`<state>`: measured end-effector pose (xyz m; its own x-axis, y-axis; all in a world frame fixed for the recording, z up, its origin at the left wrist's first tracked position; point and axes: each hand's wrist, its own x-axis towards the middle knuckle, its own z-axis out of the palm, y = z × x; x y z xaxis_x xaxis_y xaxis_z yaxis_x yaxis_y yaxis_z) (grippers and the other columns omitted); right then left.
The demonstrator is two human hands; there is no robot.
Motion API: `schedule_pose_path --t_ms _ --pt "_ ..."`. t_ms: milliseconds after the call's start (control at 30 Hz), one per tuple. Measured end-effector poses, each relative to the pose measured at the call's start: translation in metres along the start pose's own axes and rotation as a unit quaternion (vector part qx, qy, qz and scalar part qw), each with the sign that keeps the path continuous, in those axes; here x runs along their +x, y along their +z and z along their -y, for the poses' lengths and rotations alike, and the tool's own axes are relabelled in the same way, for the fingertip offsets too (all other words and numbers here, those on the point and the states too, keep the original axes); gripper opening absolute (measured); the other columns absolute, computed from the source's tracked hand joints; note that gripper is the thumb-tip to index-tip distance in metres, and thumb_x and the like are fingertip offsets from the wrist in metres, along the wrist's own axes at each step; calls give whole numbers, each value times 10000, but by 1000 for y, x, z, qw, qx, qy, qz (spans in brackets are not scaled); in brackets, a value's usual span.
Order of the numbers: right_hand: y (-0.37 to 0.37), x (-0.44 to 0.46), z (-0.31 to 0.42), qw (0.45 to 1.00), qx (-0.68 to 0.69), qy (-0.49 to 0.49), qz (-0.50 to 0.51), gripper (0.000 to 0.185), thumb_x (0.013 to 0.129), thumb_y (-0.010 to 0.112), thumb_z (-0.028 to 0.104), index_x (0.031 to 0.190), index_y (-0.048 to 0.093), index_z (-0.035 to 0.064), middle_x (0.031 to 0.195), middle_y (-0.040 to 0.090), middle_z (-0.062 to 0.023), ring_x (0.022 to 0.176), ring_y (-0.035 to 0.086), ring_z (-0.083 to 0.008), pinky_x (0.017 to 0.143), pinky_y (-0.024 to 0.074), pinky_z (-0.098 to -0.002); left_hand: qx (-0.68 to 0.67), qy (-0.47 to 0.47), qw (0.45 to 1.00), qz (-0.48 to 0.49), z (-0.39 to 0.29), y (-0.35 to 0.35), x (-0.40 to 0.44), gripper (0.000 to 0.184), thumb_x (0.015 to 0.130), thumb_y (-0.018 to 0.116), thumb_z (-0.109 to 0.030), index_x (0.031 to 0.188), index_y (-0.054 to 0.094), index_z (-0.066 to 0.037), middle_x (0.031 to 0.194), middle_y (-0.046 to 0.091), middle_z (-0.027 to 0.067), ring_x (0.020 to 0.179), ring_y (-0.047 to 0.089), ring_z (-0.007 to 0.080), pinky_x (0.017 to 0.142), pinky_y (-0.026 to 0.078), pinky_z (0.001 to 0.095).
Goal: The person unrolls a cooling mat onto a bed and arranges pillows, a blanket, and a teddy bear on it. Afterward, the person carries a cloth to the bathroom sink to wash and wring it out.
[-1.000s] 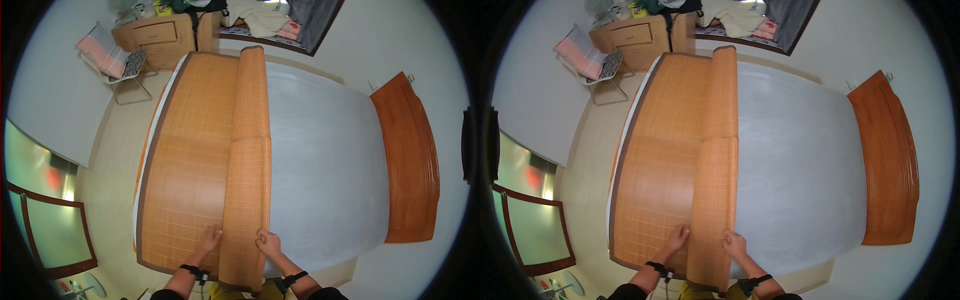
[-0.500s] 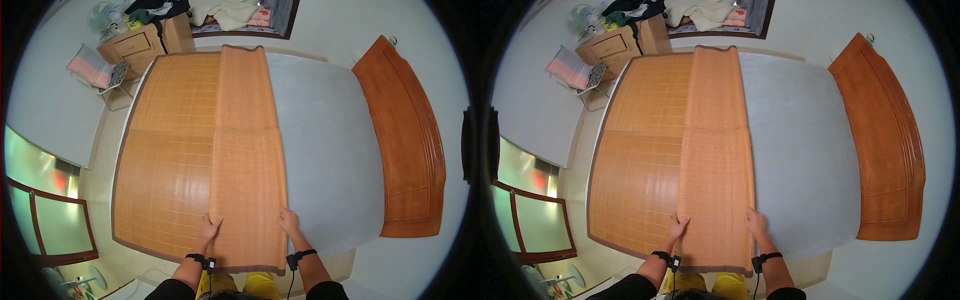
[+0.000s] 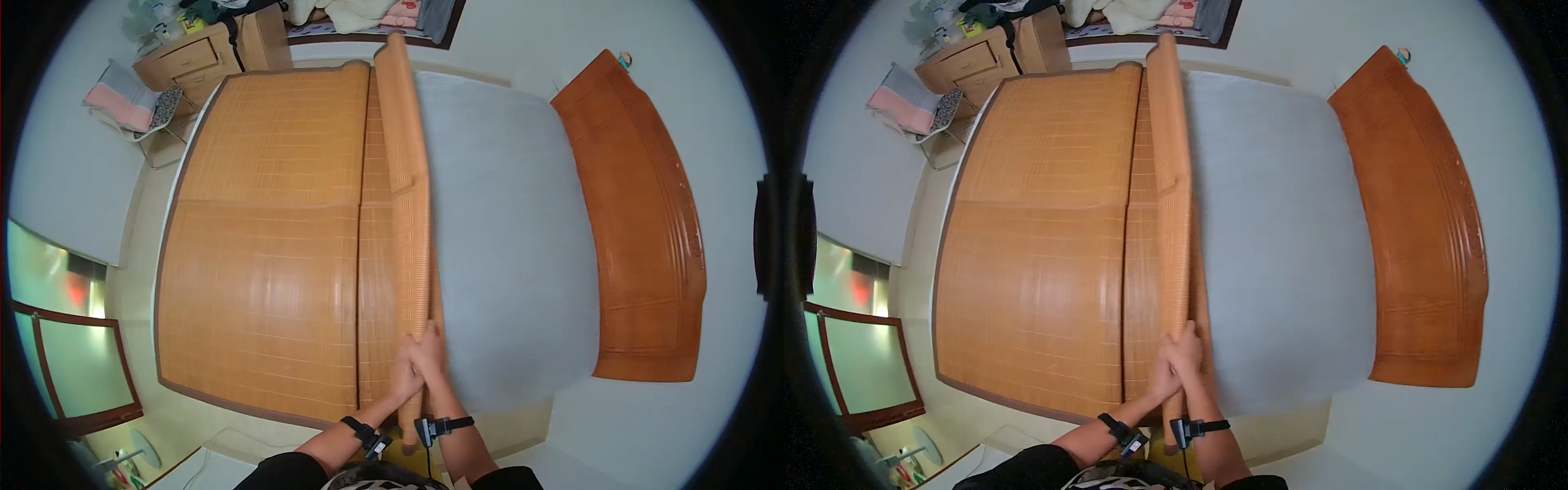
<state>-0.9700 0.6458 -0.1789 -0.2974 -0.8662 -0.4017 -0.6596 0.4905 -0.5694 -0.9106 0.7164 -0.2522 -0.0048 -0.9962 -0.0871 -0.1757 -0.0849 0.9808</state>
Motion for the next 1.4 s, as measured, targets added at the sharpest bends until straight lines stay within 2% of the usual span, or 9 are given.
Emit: schedule_pose_path --t_ms 167,267,533,667,1033,1167,1200,1300,1400 --pt "-84 67 -94 986 55 -95 -123 312 752 638 48 1055 597 -15 924 674 -224 836 670 -343 732 512 -421 117 55 976 172 -25 -16 15 727 836 655 -411 1395 371 -43 1315 437 272 1213 440 420 1015 373 478" --pt "-158 86 -119 983 2 -91 -160 367 744 651 31 1107 602 -1 937 678 -213 843 671 -322 747 509 -394 215 -117 958 149 35 -54 29 783 859 622 -443 1445 294 -41 1498 179 312 1351 290 446 1103 285 464" --pt "-288 159 -239 974 -22 -110 -198 374 741 650 8 1113 609 -7 916 687 -179 829 661 -267 737 501 -363 406 -93 902 117 66 -34 -2 896 795 694 -362 1481 196 -72 1527 68 287 1419 93 441 1108 210 573" --pt "-324 185 -282 984 44 -58 -164 334 738 640 -11 1070 611 -19 884 683 -158 833 656 -241 745 494 -355 360 -327 872 -63 68 -12 -6 1020 751 731 -400 1514 91 -178 1559 -51 222 1442 47 397 1033 171 714" --pt "-370 245 -451 981 96 -34 -163 267 747 672 83 988 609 -14 884 683 -149 801 661 -305 746 503 -391 447 -212 869 19 70 79 -6 1033 715 743 -425 1468 182 7 1489 97 357 1375 116 533 1089 231 582" --pt "-365 210 -392 877 -300 -51 -371 420 728 732 205 1079 592 23 944 675 -165 879 658 -323 760 518 -430 530 -183 825 76 98 107 -19 1092 691 741 -500 1452 184 50 1471 147 363 1342 135 581 1066 221 631" --pt "-349 196 -363 957 -5 -22 -288 376 737 707 187 1047 576 21 906 629 -158 868 624 -317 758 502 -413 587 -118 793 114 106 122 -26 1140 669 739 -544 1447 169 65 1463 153 372 1327 134 604 1050 216 658" --pt "-264 147 -328 955 -200 -205 -77 589 739 739 302 1252 526 106 1217 511 -161 1211 441 -308 1030 336 -471 614 -57 773 151 97 167 -43 1211 639 734 -607 1443 144 79 1455 149 385 1305 132 636 1023 205 702" --pt "-243 118 -302 949 -264 -161 -66 832 700 774 371 1414 389 190 1319 425 -218 1267 387 -389 1055 300 -523 613 -45 776 141 104 185 -43 1225 639 732 -621 1457 123 56 1463 81 405 1303 101 655 1043 177 694"
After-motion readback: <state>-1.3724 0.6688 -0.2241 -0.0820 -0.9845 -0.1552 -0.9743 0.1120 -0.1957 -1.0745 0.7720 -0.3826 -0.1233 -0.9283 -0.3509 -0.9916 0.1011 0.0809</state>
